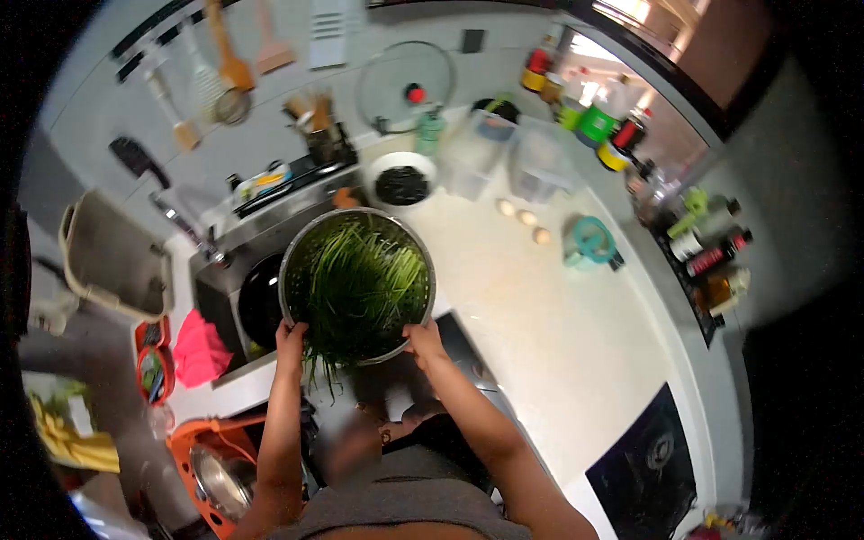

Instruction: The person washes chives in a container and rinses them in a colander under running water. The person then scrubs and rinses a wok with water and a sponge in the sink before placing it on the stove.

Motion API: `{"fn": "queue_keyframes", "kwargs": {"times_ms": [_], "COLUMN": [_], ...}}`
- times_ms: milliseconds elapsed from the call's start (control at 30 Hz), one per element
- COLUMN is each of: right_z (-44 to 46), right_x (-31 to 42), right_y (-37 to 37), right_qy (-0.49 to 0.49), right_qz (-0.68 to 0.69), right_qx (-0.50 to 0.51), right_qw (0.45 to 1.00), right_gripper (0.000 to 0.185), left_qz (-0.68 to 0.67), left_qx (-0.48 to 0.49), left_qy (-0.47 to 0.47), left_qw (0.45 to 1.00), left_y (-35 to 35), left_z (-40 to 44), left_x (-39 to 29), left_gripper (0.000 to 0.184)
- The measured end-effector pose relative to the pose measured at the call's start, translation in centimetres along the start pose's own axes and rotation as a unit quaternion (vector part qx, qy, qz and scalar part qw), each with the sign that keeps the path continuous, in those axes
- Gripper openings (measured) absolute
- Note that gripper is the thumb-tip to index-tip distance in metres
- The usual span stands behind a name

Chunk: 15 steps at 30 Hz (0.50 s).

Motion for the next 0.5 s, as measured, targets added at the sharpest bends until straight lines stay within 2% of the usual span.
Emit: {"fn": "queue_keyframes", "kwargs": {"times_ms": [67, 133, 200, 267, 333, 367, 433, 467, 500], "right_z": [2.2, 2.1, 2.6, 2.8, 2.6, 2.2, -0.3, -1.1, 0.0], "right_x": [0.4, 2.6, 3.2, 3.5, 3.6, 3.8, 5.2, 5.6, 4.8], "right_y": [5.3, 10.7, 16.2, 21.2, 25.7, 27.6, 30.3, 31.6, 33.2], "right_qy": [-0.003, -0.002, -0.019, 0.003, 0.024, 0.043, 0.050, 0.053, 0.075], "right_qz": [0.075, 0.075, 0.070, 0.117, 0.159, 0.222, 0.280, 0.307, 0.343], "right_qx": [-0.041, -0.073, -0.119, -0.186, -0.247, -0.230, -0.315, -0.354, -0.334], "right_qw": [0.996, 0.995, 0.990, 0.976, 0.956, 0.946, 0.905, 0.882, 0.875], "right_gripper": [0.026, 0.026, 0.028, 0.025, 0.023, 0.026, 0.026, 0.027, 0.029], "left_qz": [-0.007, 0.053, 0.119, 0.140, 0.129, 0.088, 0.033, 0.056, 0.078], "left_qx": [0.072, 0.127, 0.236, 0.301, 0.320, 0.333, 0.325, 0.331, 0.335], "left_qy": [-0.044, -0.011, -0.106, -0.101, 0.007, -0.015, -0.078, -0.102, -0.127], "left_qw": [0.996, 0.990, 0.959, 0.938, 0.939, 0.939, 0.942, 0.937, 0.930], "left_y": [-6.6, -13.4, -19.7, -25.3, -29.5, -32.0, -36.7, -37.8, -38.9], "left_z": [-0.3, -0.6, -3.2, -6.9, -10.9, -10.6, -10.1, -10.9, -11.7], "left_x": [-0.1, 0.9, 0.0, -1.1, -2.2, -0.5, 3.0, 3.2, 3.4], "left_gripper": [0.028, 0.028, 0.043, 0.054, 0.061, 0.061, 0.056, 0.053, 0.051]}}
Point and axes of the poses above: each hand's wrist, its own z-axis towards the middle knuckle, its own y-axis out of the back of the hand, x = y × z, the point moved 5 cm from there along z, towards the middle knuckle, and after that the axes turned 10 degrees about -x, right-handed, at the moved point
